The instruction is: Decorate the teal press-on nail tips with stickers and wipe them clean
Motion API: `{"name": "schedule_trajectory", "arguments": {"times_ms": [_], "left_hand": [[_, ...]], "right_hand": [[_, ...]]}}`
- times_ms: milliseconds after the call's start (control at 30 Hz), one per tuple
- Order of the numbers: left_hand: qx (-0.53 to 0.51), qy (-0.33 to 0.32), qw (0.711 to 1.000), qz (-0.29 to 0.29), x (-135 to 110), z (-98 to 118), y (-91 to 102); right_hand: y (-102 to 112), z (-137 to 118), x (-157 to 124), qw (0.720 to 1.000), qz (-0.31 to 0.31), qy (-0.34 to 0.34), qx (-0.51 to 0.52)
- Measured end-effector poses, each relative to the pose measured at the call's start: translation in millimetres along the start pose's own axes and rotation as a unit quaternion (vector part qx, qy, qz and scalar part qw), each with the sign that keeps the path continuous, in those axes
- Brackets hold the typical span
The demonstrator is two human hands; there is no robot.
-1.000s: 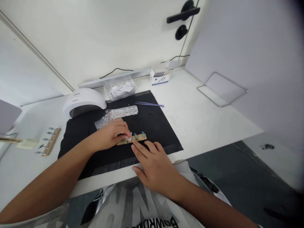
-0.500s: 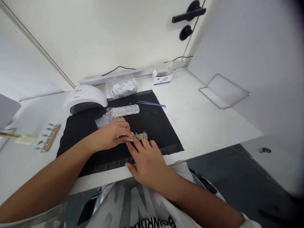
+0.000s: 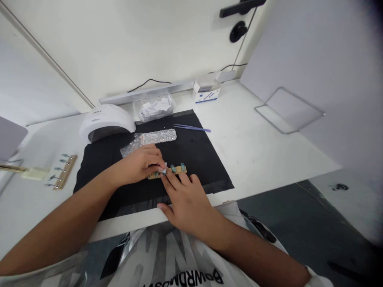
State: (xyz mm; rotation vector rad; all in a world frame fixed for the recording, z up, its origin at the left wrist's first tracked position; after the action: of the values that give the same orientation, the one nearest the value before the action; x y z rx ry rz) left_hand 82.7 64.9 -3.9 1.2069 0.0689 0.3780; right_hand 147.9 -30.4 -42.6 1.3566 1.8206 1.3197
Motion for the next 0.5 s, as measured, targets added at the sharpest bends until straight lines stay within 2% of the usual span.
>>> {"name": "schedule_trajectory", "arguments": {"times_ms": [367,500], "left_hand": [[0.012,-0.022,1.000,-0.018,2.5,15.4,-3.4],[0.012,-0.022,1.000,-0.015,1.6,13.5,-2.3]], "right_hand": [[1.2,-0.5,-0.1,1.000,0.001,-0.003,-0.002],[0.7,-0.9,-0.7,1.000,0.002,-0.002,-0.004]]}}
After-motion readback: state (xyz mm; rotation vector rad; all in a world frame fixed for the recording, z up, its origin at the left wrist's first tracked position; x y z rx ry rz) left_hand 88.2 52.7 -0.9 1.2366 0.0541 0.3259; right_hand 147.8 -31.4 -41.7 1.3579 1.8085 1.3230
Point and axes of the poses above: each hand's wrist, its own x-axis towards the middle knuckle, its own y-axis out of the back of the hand, z = x × y, the point moved 8 cm from there along x, towards the middle knuckle, and after that the axes turned 7 degrees about x, right-handed, at the moved point
